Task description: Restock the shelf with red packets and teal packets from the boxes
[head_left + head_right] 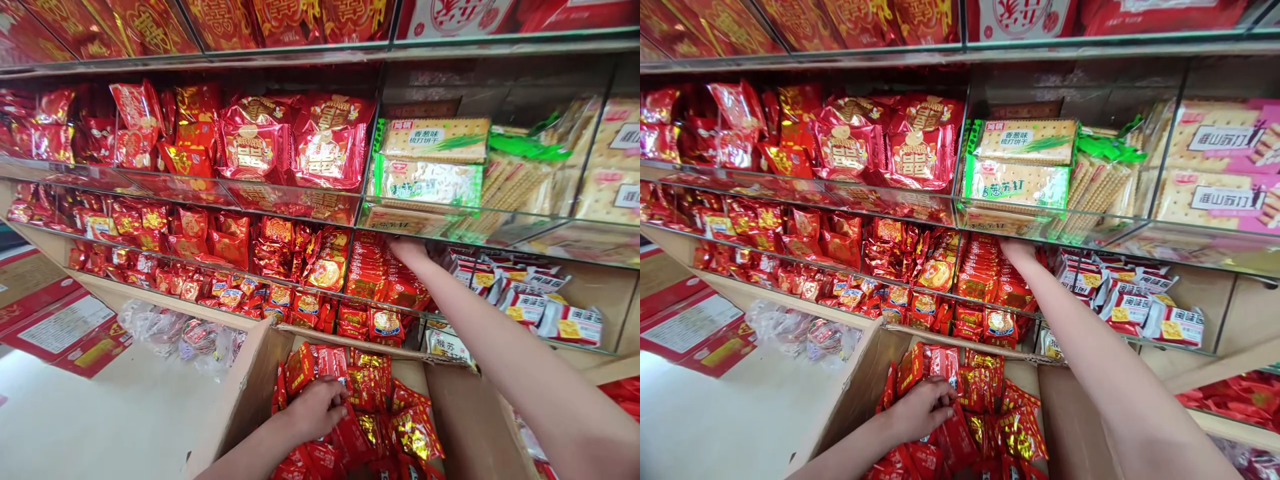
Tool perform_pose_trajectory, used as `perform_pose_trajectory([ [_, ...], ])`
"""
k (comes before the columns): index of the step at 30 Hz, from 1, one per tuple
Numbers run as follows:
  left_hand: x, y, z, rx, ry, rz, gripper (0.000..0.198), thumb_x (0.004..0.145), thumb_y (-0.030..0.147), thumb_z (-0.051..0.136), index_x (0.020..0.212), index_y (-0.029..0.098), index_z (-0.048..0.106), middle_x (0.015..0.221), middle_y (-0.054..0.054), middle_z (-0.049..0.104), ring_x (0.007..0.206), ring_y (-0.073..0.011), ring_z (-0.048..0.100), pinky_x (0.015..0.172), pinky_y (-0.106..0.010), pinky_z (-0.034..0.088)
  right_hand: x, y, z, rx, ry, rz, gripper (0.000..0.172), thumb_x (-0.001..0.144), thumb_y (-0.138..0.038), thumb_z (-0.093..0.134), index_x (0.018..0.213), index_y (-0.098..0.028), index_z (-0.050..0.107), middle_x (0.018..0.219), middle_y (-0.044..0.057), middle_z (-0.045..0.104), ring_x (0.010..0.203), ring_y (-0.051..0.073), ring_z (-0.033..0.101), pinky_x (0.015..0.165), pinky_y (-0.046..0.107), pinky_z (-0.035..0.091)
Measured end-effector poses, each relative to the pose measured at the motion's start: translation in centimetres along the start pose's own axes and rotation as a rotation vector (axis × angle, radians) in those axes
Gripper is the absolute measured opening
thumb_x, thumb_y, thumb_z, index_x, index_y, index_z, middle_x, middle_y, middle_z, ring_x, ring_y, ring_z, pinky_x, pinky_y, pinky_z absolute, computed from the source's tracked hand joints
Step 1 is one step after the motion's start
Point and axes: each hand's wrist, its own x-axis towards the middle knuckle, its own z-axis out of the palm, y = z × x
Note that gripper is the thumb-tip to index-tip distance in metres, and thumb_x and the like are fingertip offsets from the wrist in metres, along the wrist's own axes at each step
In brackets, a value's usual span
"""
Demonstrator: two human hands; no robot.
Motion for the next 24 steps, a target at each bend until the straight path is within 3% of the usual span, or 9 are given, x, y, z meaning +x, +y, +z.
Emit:
perform_pose_trajectory([
  [2,-0.3,0.3,-0.2,0.104,-0.001,-0.004,0.02,0.07,0.022,0.049,0.088,0.02,0.058,0.089,-0.003,0.057,0.078,-0.0149,0.052,0.07,-0.023,0.041,-3.4,-1.4,-1.6,0.024,0.008,-0.018,0.026,0.078,-0.031,0.043,0.091,-0.016,0.059,0.087,0.01,0.063,0.085,0.024,0.056,0.078,0.038,0.041],
  [4,-0.4,0.4,-0.3,0.167,-0.035,-0.032,0.025,0.067,0.022,0.052,0.091,0.021,0.058,0.095,-0.004,0.056,0.08,-0.0175,0.053,0.072,-0.027,0.042,-8.2,-3.2,-3.2,0.149,-0.03,-0.246,0.023,0.081,-0.031,0.041,0.086,-0.018,0.059,0.085,0.008,0.062,0.08,0.02,0.055,0.074,0.034,0.042],
  [6,-0.4,0.4,-0.2,0.191,-0.056,-0.06,0.028,0.064,0.02,0.054,0.092,0.021,0.058,0.093,-0.005,0.057,0.08,-0.0193,0.054,0.071,-0.028,0.042,-13.7,-4.8,-3.9,0.22,-0.224,-0.422,0.023,0.083,-0.03,0.037,0.081,-0.021,0.058,0.079,0.004,0.06,0.076,0.017,0.054,0.071,0.031,0.042],
  [8,-0.2,0.4,-0.1,0.194,-0.047,-0.065,0.026,0.063,0.018,0.054,0.089,0.021,0.059,0.088,-0.005,0.059,0.076,-0.0196,0.055,0.068,-0.028,0.042,-18.6,-5.4,-3.2,0.18,-0.572,-0.562,0.023,0.083,-0.026,0.036,0.082,-0.024,0.059,0.078,0.003,0.06,0.077,0.017,0.053,0.072,0.03,0.042],
  [11,-0.1,0.3,-0.1,0.208,-0.029,-0.04,0.019,0.064,0.021,0.054,0.082,0.019,0.06,0.083,-0.005,0.06,0.073,-0.0197,0.055,0.065,-0.028,0.042,-23.4,-4.2,0.1,0.077,-0.732,-0.434,0.026,0.074,-0.018,0.047,0.098,-0.019,0.057,0.106,0.009,0.055,0.099,0.023,0.048,0.083,0.034,0.038],
  [13,-0.3,0.4,-0.2,0.213,-0.023,-0.025,0.018,0.066,0.024,0.053,0.081,0.019,0.061,0.083,-0.005,0.061,0.073,-0.0193,0.055,0.064,-0.028,0.041,-24.8,-2.7,2.6,-0.027,-0.717,-0.295,0.041,0.072,-0.006,0.04,0.11,-0.015,0.052,0.12,0.013,0.046,0.112,0.026,0.039,0.089,0.037,0.034],
  [16,-0.5,0.5,-0.2,0.177,-0.012,-0.02,0.019,0.069,0.026,0.051,0.084,0.02,0.061,0.078,-0.003,0.062,0.068,-0.0165,0.054,0.061,-0.025,0.041,-25.3,-0.9,4.7,-0.12,-0.678,-0.206,0.052,0.071,0.001,0.032,0.118,-0.015,0.046,0.116,0.013,0.05,0.108,0.025,0.041,0.086,0.038,0.034],
  [20,-0.5,0.9,-0.3,0.041,0.021,-0.033,0.018,0.072,0.026,0.048,0.081,0.018,0.061,0.068,-0.001,0.061,0.059,-0.0133,0.051,0.057,-0.022,0.04,-25.1,-0.8,4.4,-0.136,-0.731,-0.193,0.044,0.062,-0.004,0.046,0.104,-0.015,0.054,0.102,0.012,0.055,0.096,0.026,0.046,0.08,0.035,0.036],
  [24,-0.4,1.8,-0.8,-0.15,0.261,0.077,0.019,0.076,0.021,0.044,0.088,0.018,0.059,0.078,-0.003,0.059,0.07,-0.0129,0.053,0.066,-0.023,0.043,-24.7,-0.8,3.5,-0.017,-0.752,-0.12,0.035,0.061,-0.014,0.053,0.096,-0.014,0.052,0.101,0.011,0.055,0.094,0.024,0.049,0.078,0.034,0.037],
])
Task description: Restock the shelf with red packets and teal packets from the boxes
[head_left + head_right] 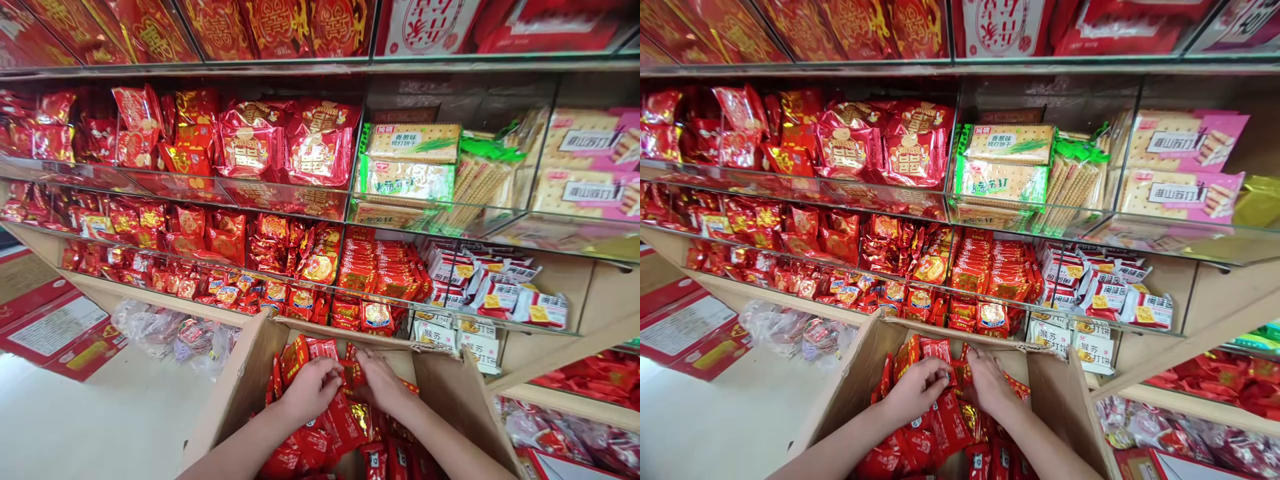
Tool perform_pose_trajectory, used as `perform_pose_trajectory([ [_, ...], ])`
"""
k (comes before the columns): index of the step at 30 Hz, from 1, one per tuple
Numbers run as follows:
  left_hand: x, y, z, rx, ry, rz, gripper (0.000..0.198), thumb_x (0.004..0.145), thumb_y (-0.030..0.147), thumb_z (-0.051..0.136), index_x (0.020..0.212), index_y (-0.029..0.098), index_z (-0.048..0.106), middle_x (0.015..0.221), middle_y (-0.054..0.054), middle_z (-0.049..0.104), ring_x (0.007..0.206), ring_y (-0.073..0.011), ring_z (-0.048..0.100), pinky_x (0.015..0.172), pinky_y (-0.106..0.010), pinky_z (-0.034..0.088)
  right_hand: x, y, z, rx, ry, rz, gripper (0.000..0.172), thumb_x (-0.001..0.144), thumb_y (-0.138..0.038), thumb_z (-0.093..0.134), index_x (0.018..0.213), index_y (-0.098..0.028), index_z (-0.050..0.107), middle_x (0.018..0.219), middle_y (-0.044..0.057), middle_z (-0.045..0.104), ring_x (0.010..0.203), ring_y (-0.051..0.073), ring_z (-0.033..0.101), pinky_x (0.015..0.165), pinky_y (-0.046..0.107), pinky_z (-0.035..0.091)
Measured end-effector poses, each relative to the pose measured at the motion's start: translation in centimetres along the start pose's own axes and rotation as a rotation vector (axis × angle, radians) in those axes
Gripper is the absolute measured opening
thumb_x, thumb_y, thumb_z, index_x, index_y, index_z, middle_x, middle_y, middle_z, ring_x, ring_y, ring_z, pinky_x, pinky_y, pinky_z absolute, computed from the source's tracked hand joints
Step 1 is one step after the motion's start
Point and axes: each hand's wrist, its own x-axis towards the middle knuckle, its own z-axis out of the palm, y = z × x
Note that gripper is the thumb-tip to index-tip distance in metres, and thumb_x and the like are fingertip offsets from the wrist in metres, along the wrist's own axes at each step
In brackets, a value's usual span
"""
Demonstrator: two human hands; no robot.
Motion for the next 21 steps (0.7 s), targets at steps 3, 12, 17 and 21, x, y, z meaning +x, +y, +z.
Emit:
perform_pose_trajectory([
  [3,0.1,0.6,-0.4,-0.09,0.148,0.051,0.028,0.078,0.023,0.043,0.105,0.021,0.052,0.1,-0.006,0.054,0.079,-0.0135,0.054,0.076,-0.028,0.044,-0.2,0.2,-0.7,0.124,0.092,-0.001,0.016,0.068,-0.015,0.048,0.084,-0.017,0.051,0.091,0.008,0.057,0.086,0.021,0.051,0.073,0.031,0.037],
  [12,0.3,1.4,-1.9,-0.006,0.255,0.138,0.039,0.075,0.036,0.052,0.111,0.022,0.05,0.112,-0.008,0.05,0.107,-0.0212,0.043,0.093,-0.038,0.035,-1.4,-1.5,-2.8,0.653,0.31,-0.135,0.013,0.08,-0.029,0.043,0.069,-0.021,0.042,0.063,-0.004,0.048,0.059,0.012,0.045,0.057,0.023,0.036],
  [17,0.8,1.5,-2.2,-0.054,0.351,-0.043,0.027,0.08,0.04,0.042,0.088,0.018,0.056,0.083,-0.004,0.059,0.081,-0.0175,0.053,0.075,-0.03,0.042,-0.7,-2.1,-0.8,1.105,0.303,0.023,0.02,0.079,-0.039,0.044,0.071,-0.021,0.039,0.062,-0.005,0.043,0.057,0.011,0.043,0.054,0.021,0.037],
  [21,0.7,1.6,-1.4,-0.155,0.31,-0.105,0.029,0.08,0.042,0.039,0.069,0.018,0.049,0.059,0.001,0.051,0.058,-0.0119,0.046,0.057,-0.022,0.038,-0.7,-3.1,0.1,1.051,0.348,0.078,0.027,0.082,-0.044,0.036,0.069,-0.021,0.041,0.063,-0.004,0.045,0.06,0.012,0.046,0.057,0.023,0.039],
])
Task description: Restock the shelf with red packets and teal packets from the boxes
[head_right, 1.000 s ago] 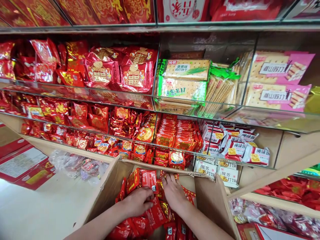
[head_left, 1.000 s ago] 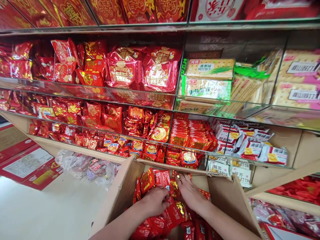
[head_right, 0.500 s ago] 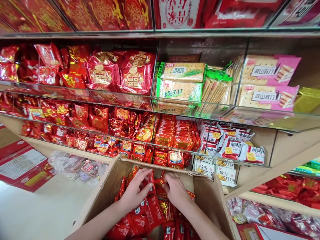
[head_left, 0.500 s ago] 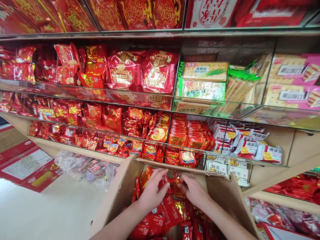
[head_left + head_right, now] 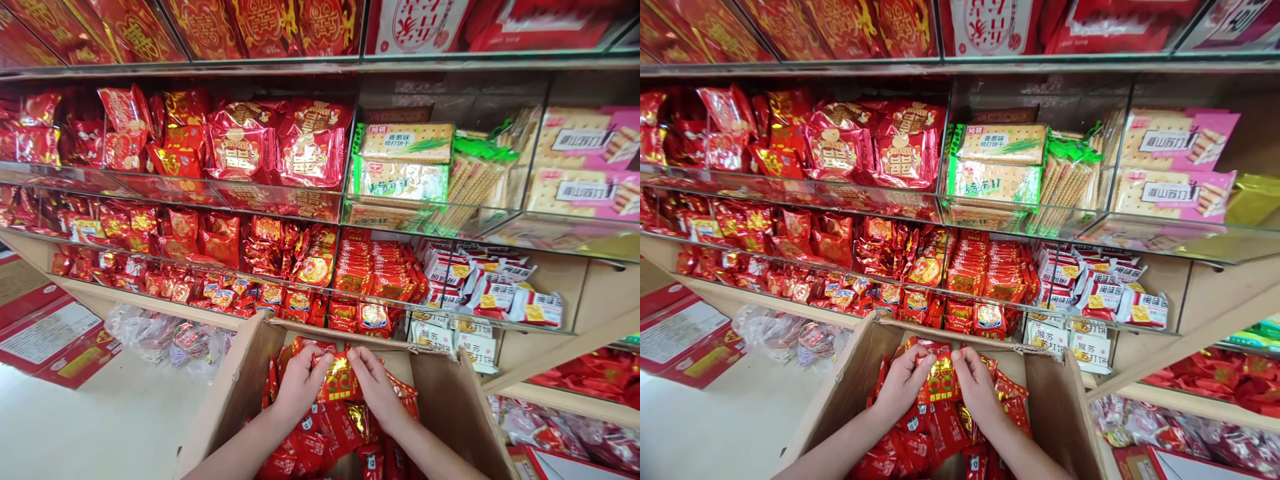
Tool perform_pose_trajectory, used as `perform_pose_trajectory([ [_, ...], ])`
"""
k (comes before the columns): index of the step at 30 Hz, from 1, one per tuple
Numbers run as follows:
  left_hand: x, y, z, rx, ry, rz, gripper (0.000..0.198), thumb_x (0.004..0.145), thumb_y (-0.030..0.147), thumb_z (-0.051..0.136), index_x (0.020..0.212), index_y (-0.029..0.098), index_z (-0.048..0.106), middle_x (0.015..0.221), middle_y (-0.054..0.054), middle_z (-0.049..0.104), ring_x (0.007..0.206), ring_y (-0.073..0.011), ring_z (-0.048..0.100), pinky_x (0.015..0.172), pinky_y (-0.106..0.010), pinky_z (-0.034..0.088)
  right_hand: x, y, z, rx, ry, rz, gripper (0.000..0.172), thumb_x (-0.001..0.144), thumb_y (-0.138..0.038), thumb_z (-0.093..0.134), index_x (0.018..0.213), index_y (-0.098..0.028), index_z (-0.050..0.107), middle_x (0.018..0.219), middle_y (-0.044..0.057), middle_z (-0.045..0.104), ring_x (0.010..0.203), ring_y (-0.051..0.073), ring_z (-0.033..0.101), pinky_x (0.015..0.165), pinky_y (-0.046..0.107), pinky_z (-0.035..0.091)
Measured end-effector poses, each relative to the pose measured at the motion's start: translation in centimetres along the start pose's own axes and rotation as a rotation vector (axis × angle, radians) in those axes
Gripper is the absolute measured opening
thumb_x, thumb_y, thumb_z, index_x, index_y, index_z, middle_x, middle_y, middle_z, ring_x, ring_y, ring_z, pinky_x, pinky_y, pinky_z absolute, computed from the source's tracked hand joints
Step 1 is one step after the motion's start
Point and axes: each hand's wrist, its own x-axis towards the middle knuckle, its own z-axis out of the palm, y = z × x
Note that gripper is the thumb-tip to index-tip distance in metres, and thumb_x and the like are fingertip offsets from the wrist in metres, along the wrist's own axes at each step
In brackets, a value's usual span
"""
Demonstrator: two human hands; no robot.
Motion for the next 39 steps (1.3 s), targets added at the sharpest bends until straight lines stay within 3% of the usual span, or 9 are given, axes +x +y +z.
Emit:
perform_pose_trajectory([
  [5,-0.2,0.3,0.5,-0.048,0.084,-0.043,0.034,0.083,0.044,0.032,0.062,0.019,0.041,0.056,0.002,0.043,0.054,-0.0108,0.041,0.053,-0.021,0.035,-0.2,-0.3,0.6,-0.385,0.123,-0.144,0.029,0.086,-0.041,0.028,0.069,-0.022,0.043,0.06,-0.002,0.05,0.055,0.014,0.047,0.055,0.025,0.035],
  [10,1.0,-0.5,-0.6,-0.083,0.202,-0.107,0.038,0.081,0.049,0.033,0.059,0.019,0.041,0.051,0.004,0.04,0.048,-0.0106,0.039,0.05,-0.022,0.034,0.4,-0.3,-0.7,-0.525,0.204,-0.172,0.028,0.087,-0.039,0.025,0.073,-0.023,0.043,0.058,0.0,0.052,0.054,0.017,0.05,0.053,0.026,0.035],
  [14,1.3,-0.4,-1.6,-0.235,0.245,-0.171,0.036,0.08,0.05,0.033,0.065,0.02,0.042,0.045,0.006,0.04,0.041,-0.0102,0.039,0.045,-0.021,0.033,0.4,-0.2,-1.6,-0.498,0.215,-0.191,0.026,0.086,-0.038,0.026,0.072,-0.023,0.041,0.058,0.0,0.052,0.055,0.016,0.05,0.053,0.025,0.035],
  [17,0.5,0.5,-1.1,-0.205,0.139,-0.041,0.03,0.082,0.044,0.034,0.077,0.018,0.049,0.064,0.001,0.054,0.06,-0.0125,0.05,0.057,-0.022,0.039,-0.1,-0.3,-1.0,-0.471,0.144,-0.216,0.025,0.087,-0.036,0.026,0.071,-0.023,0.041,0.057,-0.002,0.051,0.053,0.016,0.05,0.051,0.025,0.034],
  [21,-0.3,0.7,0.2,-0.102,0.053,0.037,0.026,0.082,0.039,0.038,0.073,0.017,0.049,0.064,0.001,0.051,0.061,-0.0115,0.046,0.059,-0.021,0.038,-0.6,-0.5,0.0,-0.444,0.129,-0.247,0.024,0.087,-0.034,0.027,0.073,-0.023,0.042,0.059,-0.001,0.052,0.055,0.015,0.051,0.053,0.025,0.035],
  [31,0.0,0.5,0.6,-0.102,0.143,0.039,0.031,0.085,0.037,0.033,0.061,0.019,0.038,0.054,0.005,0.036,0.052,-0.0089,0.035,0.051,-0.021,0.03,-0.5,-1.0,0.0,-0.33,0.14,-0.216,0.023,0.087,-0.034,0.027,0.08,-0.021,0.046,0.064,0.0,0.055,0.06,0.015,0.053,0.058,0.024,0.038],
  [39,0.2,0.3,0.8,-0.137,0.179,0.052,0.03,0.084,0.036,0.034,0.062,0.018,0.042,0.055,0.004,0.039,0.053,-0.0094,0.037,0.052,-0.021,0.032,-0.2,-1.2,-0.1,-0.24,0.132,-0.234,0.024,0.086,-0.035,0.031,0.077,-0.02,0.047,0.065,-0.001,0.054,0.06,0.013,0.05,0.058,0.022,0.038],
])
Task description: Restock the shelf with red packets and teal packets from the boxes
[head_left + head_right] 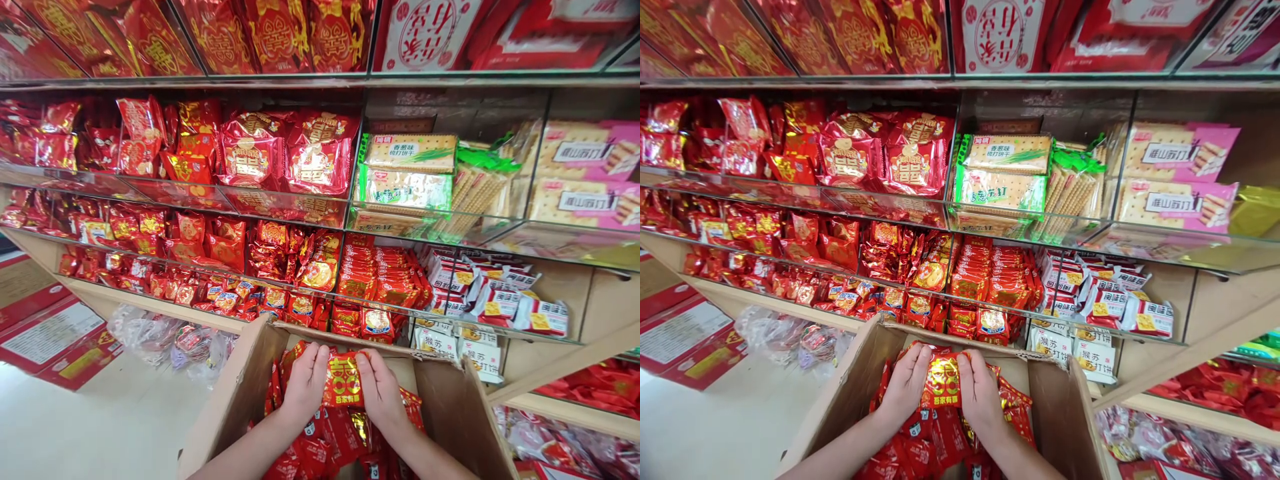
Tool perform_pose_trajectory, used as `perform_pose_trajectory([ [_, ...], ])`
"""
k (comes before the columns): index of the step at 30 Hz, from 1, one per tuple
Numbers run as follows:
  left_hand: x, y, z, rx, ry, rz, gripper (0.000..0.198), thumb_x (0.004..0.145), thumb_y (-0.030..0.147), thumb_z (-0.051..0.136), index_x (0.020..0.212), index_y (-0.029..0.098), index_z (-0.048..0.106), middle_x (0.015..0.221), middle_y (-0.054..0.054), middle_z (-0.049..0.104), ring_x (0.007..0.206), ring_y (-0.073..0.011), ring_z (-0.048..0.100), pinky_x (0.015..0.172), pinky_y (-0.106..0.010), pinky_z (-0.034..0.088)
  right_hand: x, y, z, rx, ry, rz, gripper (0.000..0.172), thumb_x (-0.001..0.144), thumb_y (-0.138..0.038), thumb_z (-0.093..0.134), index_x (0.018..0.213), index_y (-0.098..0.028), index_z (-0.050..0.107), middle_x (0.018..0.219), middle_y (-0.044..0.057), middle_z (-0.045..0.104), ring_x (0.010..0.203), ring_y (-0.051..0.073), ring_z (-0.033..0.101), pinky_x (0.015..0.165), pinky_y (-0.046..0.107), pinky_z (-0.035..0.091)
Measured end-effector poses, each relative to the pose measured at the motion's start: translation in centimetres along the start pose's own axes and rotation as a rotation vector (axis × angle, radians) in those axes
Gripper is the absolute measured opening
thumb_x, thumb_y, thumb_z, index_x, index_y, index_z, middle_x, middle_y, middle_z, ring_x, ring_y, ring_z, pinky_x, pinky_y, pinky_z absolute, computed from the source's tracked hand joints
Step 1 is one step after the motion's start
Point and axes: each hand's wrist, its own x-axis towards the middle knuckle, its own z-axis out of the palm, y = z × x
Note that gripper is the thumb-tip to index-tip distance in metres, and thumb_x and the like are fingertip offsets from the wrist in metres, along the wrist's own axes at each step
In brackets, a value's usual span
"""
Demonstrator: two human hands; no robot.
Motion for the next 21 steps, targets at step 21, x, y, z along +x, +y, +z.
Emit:
perform_pose_trajectory([
  [21,0.2,0.6,-0.5,-0.098,-0.06,0.012,0.024,0.081,0.035,0.042,0.07,0.016,0.05,0.064,0.002,0.053,0.062,-0.0101,0.048,0.06,-0.02,0.039,0.1,-0.2,-1.5,0.302,-0.237,0.154,0.027,0.073,-0.04,0.053,0.09,-0.019,0.051,0.084,0.003,0.062,0.077,0.017,0.057,0.069,0.029,0.045],
])
